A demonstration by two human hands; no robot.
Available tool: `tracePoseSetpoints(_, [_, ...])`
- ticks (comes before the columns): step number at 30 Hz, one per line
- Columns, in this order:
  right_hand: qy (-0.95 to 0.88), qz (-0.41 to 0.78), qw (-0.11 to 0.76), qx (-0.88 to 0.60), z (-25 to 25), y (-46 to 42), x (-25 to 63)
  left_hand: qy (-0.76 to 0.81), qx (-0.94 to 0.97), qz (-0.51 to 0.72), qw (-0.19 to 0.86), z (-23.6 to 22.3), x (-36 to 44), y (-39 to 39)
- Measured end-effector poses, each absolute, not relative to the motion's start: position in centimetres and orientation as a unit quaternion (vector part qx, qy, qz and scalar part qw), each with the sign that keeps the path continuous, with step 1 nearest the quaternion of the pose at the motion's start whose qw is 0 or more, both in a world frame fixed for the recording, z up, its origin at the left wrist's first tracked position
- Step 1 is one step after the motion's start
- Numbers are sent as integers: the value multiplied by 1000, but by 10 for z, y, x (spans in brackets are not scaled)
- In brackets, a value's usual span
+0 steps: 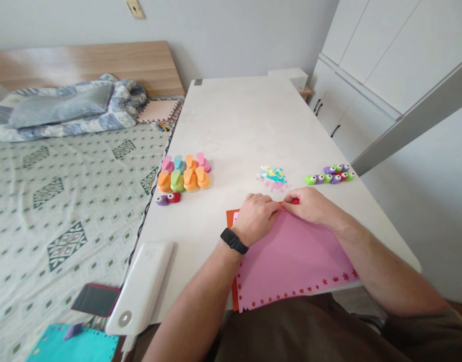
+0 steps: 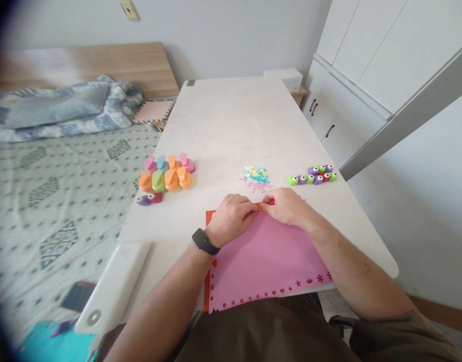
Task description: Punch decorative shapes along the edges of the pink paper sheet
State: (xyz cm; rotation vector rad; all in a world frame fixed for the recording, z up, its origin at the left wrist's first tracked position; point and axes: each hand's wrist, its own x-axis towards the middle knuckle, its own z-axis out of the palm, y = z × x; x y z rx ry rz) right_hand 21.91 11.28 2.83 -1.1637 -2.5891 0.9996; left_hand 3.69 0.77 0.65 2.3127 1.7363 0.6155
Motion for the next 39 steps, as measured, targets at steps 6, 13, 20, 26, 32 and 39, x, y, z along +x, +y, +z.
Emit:
tracePoseSetpoints(6, [-859,322,61,-394,28,113,218,582,782,205,88,6,36,8])
tracePoseSetpoints(13, [-848,357,41,-390,24,116,220,584,779,212,88,6,37,7])
tracePoseSetpoints(20, [-845,367,27,-388,27,114,220,583,780,210,82,5,38,8])
tracePoseSetpoints(26, [-857,345,19,-383,29,112,218,579,785,212,68,2,41,8])
tracePoseSetpoints(32, [-850,344,30,-398,29,111,216,574,791,206,59,6,42,8])
tracePoseSetpoints(39, [-839,353,37,-413,27,114,217,571,794,201,63,7,43,8])
